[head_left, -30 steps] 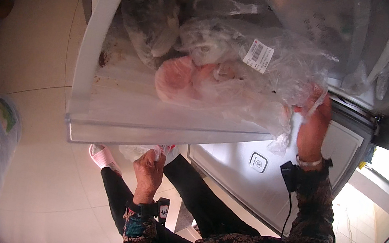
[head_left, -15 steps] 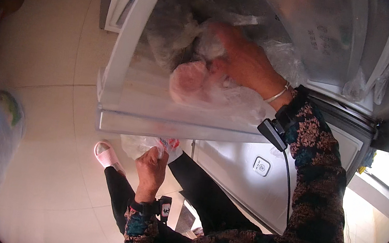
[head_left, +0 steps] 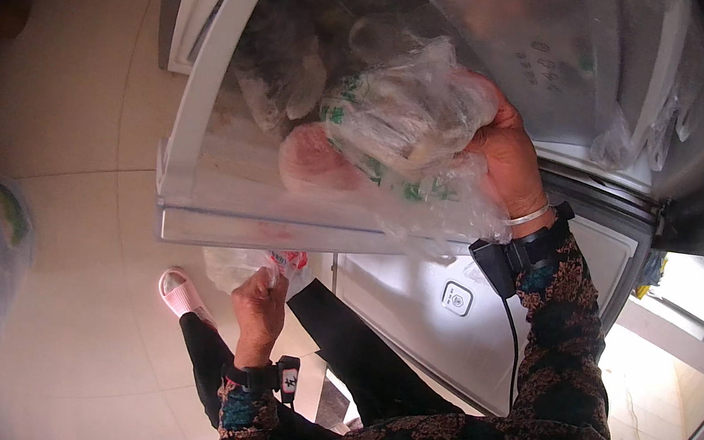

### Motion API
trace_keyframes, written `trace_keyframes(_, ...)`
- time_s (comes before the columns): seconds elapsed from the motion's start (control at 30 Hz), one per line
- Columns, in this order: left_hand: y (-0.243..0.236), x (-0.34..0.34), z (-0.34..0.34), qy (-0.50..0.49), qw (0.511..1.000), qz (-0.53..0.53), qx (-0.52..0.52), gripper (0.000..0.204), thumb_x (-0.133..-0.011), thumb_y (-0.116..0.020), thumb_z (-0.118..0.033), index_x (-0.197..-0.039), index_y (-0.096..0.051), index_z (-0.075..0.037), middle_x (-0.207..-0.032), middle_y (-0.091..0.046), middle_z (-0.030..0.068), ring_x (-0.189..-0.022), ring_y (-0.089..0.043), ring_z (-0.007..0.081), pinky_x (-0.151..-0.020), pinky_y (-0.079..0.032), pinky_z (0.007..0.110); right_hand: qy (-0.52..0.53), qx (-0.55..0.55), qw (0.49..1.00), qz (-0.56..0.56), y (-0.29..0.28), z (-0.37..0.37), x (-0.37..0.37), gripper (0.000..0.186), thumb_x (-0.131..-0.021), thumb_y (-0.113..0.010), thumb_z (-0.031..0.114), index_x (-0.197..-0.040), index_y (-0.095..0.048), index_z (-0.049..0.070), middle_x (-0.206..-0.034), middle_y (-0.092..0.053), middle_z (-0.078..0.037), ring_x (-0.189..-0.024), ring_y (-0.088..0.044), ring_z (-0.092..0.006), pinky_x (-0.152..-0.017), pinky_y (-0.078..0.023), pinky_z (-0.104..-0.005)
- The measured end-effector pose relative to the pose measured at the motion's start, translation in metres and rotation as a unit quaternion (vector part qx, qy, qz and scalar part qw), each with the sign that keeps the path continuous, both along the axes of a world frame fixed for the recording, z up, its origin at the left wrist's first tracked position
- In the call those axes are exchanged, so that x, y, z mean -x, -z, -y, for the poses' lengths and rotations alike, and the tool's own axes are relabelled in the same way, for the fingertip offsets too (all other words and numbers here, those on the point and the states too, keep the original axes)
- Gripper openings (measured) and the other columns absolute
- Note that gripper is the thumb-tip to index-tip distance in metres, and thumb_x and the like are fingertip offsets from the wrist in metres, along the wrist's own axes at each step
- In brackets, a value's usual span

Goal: The person opens the refrigerator freezer and main compartment, then moves several plastic bags containing food items between shelves. They rearrange the bags to create space and place some items back into the freezer.

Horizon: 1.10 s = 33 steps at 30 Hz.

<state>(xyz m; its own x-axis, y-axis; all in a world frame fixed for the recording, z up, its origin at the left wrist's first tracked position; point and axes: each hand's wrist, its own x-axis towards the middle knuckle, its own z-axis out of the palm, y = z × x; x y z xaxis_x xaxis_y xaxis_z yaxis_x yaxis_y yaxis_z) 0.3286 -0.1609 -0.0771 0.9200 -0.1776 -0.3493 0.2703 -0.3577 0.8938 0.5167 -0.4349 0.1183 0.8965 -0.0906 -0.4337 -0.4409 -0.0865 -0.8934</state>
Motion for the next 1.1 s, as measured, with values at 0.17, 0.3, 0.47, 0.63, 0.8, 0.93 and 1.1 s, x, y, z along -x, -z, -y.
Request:
trace_keyframes(0.17, -0.003, -0.002, 0.002, 0.024, 1.0, -0.004, 0.001, 0.027, -0.085, -0.073, -0.01, -0.075, -0.048, -0.004, -0.066, -0.055, 0.0189, -0.061, -0.057, 0.0403, -0.055, -0.047, 0.042, 0.029, -0.055, 0.998, 0.001, 0.001, -0.003, 0.003, 0.057, -0.084, -0.069, -0.003, -0.137, -0.058, 0.011, -0.122, -0.066, -0.002, -0.097, -0.065, -0.0116, -0.077, -0.055, -0.0248)
trace_keyframes(0.3, -0.003, -0.005, 0.005, -0.004, 1.0, 0.011, 0.014, 0.034, -0.09, -0.069, -0.011, -0.07, -0.044, -0.001, -0.061, -0.048, 0.0192, -0.052, -0.037, 0.0274, -0.051, -0.04, 0.037, 0.001, -0.066, 0.998, -0.02, 0.01, 0.001, 0.003, 0.047, -0.09, -0.068, 0.008, -0.136, -0.058, 0.011, -0.12, -0.066, -0.002, -0.098, -0.065, -0.0118, -0.08, -0.056, -0.0277)
trace_keyframes(0.47, 0.0, -0.006, 0.004, 0.017, 1.0, -0.012, -0.008, 0.027, -0.085, -0.073, -0.012, -0.076, -0.049, -0.004, -0.069, -0.058, 0.0197, -0.065, -0.058, 0.0422, -0.057, -0.048, 0.043, 0.102, -0.103, 0.984, -0.1, 0.029, -0.001, 0.002, 0.036, -0.097, -0.063, 0.013, -0.131, -0.059, 0.007, -0.118, -0.067, -0.002, -0.099, -0.065, -0.0123, -0.082, -0.056, -0.0293)
trace_keyframes(0.63, 0.004, -0.004, 0.004, -0.013, 1.0, 0.015, 0.009, 0.024, -0.089, -0.069, -0.009, -0.075, -0.051, -0.001, -0.063, -0.055, 0.0194, -0.054, -0.054, 0.0362, -0.053, -0.045, 0.038, 0.091, -0.135, 0.982, -0.098, 0.037, -0.006, -0.005, 0.032, -0.098, -0.06, 0.012, -0.129, -0.061, 0.005, -0.116, -0.068, -0.005, -0.099, -0.066, -0.0134, -0.083, -0.057, -0.0306)
trace_keyframes(0.8, 0.008, -0.001, 0.003, 0.01, 1.0, 0.006, -0.012, 0.022, -0.088, -0.07, -0.01, -0.076, -0.053, -0.002, -0.065, -0.057, 0.0202, -0.058, -0.059, 0.0384, -0.054, -0.047, 0.04, 0.107, -0.115, 0.977, -0.147, 0.04, -0.018, -0.01, 0.028, -0.098, -0.062, 0.014, -0.125, -0.065, 0.006, -0.109, -0.071, -0.006, -0.096, -0.067, -0.014, -0.079, -0.058, -0.0312)
trace_keyframes(0.93, 0.011, 0.002, 0.005, 0.028, 1.0, -0.001, -0.013, 0.026, -0.085, -0.072, -0.012, -0.073, -0.05, -0.004, -0.067, -0.058, 0.0196, -0.063, -0.061, 0.0403, -0.056, -0.049, 0.043, 0.065, 0.046, 0.972, -0.219, 0.049, -0.034, -0.013, 0.033, -0.094, -0.068, 0.021, -0.121, -0.066, 0.003, -0.103, -0.07, -0.006, -0.093, -0.066, -0.0151, -0.075, -0.057, -0.0326)
trace_keyframes(1.1, 0.01, 0.005, 0.009, 0.035, 0.999, 0.02, -0.017, 0.023, -0.084, -0.072, -0.012, -0.076, -0.052, -0.004, -0.066, -0.058, 0.019, -0.063, -0.062, 0.04, -0.055, -0.049, 0.043, -0.184, 0.025, 0.964, -0.193, 0.062, -0.066, -0.018, 0.033, -0.098, -0.063, 0.027, -0.121, -0.065, 0.002, -0.105, -0.07, -0.005, -0.089, -0.066, -0.0182, -0.085, -0.054, -0.0316)
